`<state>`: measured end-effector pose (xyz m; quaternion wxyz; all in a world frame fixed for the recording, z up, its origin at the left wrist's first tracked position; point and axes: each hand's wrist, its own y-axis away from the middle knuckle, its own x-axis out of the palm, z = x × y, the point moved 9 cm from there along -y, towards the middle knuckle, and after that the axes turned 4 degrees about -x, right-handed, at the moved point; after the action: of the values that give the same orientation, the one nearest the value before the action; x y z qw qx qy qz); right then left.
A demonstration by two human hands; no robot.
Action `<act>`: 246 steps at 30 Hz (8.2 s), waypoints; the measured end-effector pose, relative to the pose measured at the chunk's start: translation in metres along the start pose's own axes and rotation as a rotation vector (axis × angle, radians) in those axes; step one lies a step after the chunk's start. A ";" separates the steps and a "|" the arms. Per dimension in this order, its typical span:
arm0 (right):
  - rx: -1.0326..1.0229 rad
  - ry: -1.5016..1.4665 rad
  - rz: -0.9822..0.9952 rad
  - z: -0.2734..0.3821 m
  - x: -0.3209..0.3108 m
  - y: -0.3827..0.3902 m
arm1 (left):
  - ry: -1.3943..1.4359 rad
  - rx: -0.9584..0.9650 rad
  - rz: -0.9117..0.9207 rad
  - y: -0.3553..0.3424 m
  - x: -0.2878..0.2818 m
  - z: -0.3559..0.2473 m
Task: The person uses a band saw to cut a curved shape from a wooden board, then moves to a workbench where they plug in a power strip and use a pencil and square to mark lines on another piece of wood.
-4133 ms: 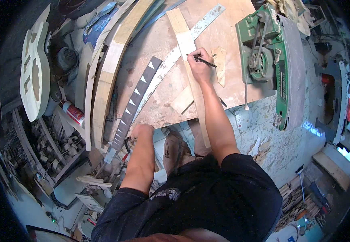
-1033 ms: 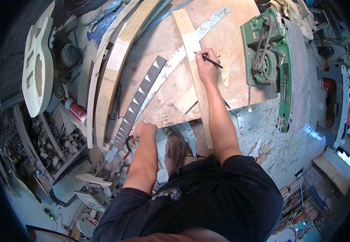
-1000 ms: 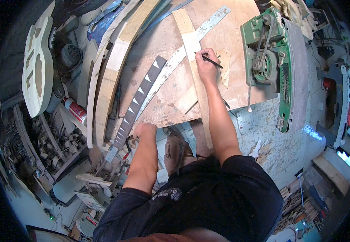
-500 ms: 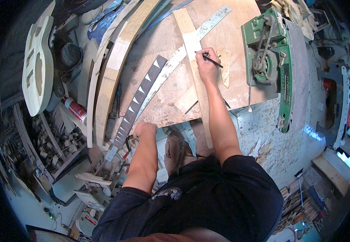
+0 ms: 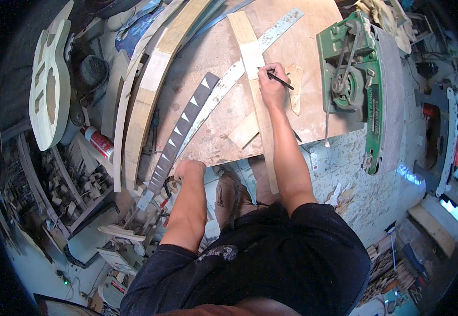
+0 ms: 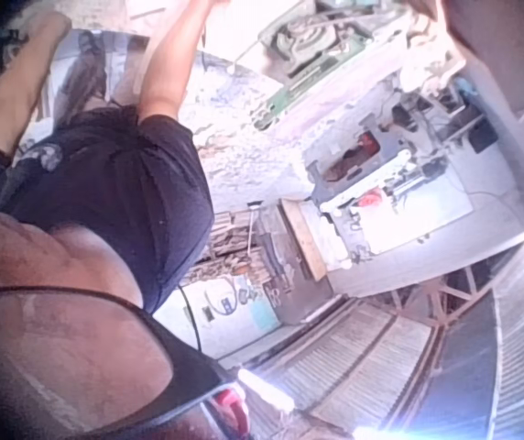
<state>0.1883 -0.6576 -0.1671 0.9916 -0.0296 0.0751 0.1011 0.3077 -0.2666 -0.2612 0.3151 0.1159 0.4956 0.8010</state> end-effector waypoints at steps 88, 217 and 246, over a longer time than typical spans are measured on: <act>-0.063 -0.006 0.079 0.003 0.005 0.001 | 1.933 -0.945 -0.080 -0.004 0.059 0.036; -0.131 0.140 0.013 0.001 -0.007 -0.001 | 2.189 -1.079 0.086 -0.014 0.077 0.021; -0.189 0.147 -0.129 -0.002 -0.021 0.000 | 2.244 -1.132 0.081 -0.009 0.079 0.021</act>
<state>0.1672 -0.6620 -0.1658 0.9806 -0.1352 0.1358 0.0410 0.2607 -0.1999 -0.2691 -0.2985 -0.7639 0.0737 0.5674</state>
